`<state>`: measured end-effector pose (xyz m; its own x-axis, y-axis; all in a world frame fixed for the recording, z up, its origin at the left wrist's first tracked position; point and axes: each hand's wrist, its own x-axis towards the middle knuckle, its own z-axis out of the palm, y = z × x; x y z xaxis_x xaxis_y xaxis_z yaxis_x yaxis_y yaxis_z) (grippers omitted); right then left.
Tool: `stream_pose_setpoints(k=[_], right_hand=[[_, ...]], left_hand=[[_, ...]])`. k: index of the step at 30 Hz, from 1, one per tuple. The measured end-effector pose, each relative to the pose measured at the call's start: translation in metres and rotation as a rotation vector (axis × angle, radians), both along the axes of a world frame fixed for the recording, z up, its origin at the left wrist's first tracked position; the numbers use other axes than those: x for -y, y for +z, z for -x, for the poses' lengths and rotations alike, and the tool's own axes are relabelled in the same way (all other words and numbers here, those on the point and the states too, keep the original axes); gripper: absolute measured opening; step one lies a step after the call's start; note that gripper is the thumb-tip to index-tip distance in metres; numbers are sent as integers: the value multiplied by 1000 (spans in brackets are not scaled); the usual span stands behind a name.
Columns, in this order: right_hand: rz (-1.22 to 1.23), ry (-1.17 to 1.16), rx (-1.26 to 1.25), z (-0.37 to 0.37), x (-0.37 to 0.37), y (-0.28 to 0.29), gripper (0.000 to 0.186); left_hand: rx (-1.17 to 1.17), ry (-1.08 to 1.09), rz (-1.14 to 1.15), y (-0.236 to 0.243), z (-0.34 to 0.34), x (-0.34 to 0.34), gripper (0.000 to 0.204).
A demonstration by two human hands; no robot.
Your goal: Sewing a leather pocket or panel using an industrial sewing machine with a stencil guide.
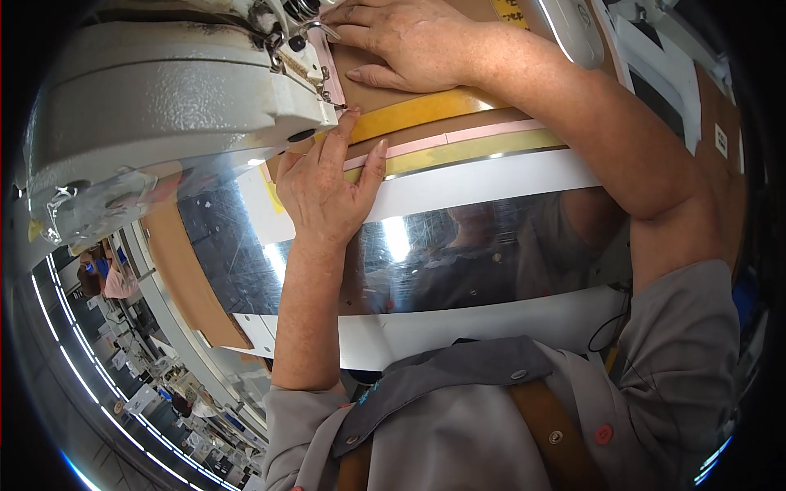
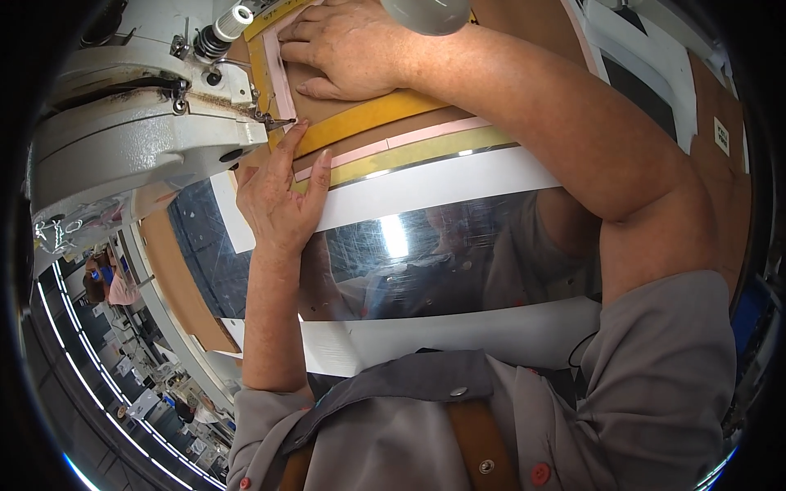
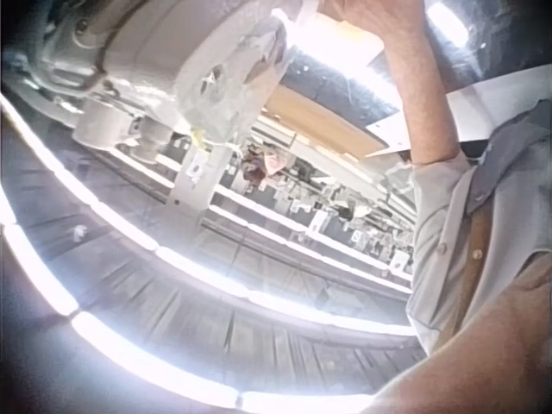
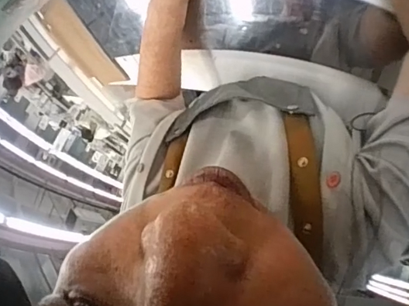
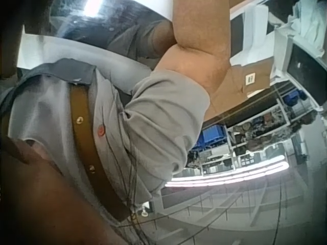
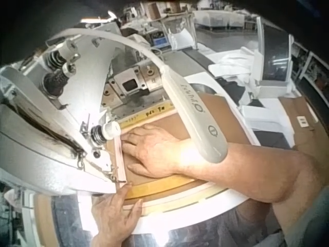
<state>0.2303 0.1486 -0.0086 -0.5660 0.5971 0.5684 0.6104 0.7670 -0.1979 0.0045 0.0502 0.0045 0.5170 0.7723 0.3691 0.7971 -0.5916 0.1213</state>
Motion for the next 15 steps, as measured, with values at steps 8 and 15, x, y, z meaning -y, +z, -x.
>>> stream_pose_setpoints(k=[8,15], right_hand=[[155,3,78,-1,3,-2,73],[246,-20,126,0,3,2,79]], left_hand=[[-130,102,146,16,-7,9,52],[2,144,260,12,-7,11,52]])
